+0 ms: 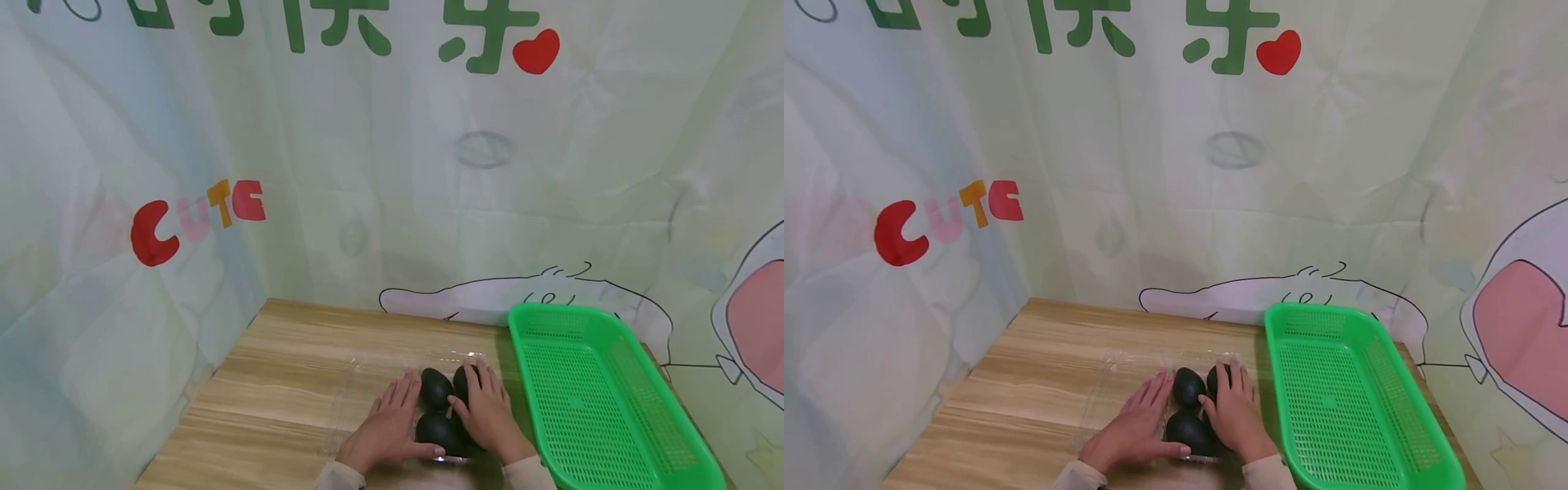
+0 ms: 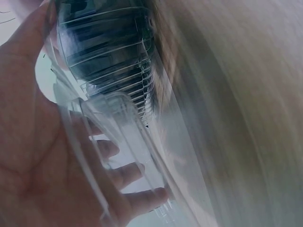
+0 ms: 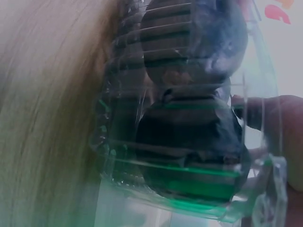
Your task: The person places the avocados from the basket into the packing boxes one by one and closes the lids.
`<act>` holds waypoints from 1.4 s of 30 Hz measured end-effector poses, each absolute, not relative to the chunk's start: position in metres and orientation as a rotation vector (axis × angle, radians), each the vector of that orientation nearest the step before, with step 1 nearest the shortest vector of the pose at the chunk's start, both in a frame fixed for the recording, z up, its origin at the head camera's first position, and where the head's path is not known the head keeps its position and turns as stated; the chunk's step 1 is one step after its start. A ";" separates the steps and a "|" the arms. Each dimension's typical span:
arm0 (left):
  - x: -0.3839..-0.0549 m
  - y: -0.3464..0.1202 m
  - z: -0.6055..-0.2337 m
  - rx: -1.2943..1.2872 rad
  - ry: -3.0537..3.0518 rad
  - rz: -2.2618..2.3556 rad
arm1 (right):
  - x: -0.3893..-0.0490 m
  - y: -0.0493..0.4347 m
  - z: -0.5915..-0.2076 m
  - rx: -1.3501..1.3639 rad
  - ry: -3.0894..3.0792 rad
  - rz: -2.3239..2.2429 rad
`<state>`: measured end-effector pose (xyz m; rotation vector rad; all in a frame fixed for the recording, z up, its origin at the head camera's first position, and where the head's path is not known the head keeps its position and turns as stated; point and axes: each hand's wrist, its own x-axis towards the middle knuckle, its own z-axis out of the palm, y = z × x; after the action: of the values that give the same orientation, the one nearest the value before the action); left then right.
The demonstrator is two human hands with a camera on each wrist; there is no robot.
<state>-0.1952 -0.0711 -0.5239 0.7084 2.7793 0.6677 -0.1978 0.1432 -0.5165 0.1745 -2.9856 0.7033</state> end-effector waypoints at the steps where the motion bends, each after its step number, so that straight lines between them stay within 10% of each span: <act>1: -0.195 -0.071 -0.524 0.705 2.777 0.667 | -0.197 0.143 -0.516 0.171 -2.984 0.715; 42: -0.195 -0.072 -0.523 0.739 2.812 0.638 | -0.194 0.147 -0.513 0.129 -2.962 0.803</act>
<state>-0.1952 -0.0723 -0.5231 0.7393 2.8119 0.6378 -0.1937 0.1467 -0.5128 0.1294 -2.9619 0.8027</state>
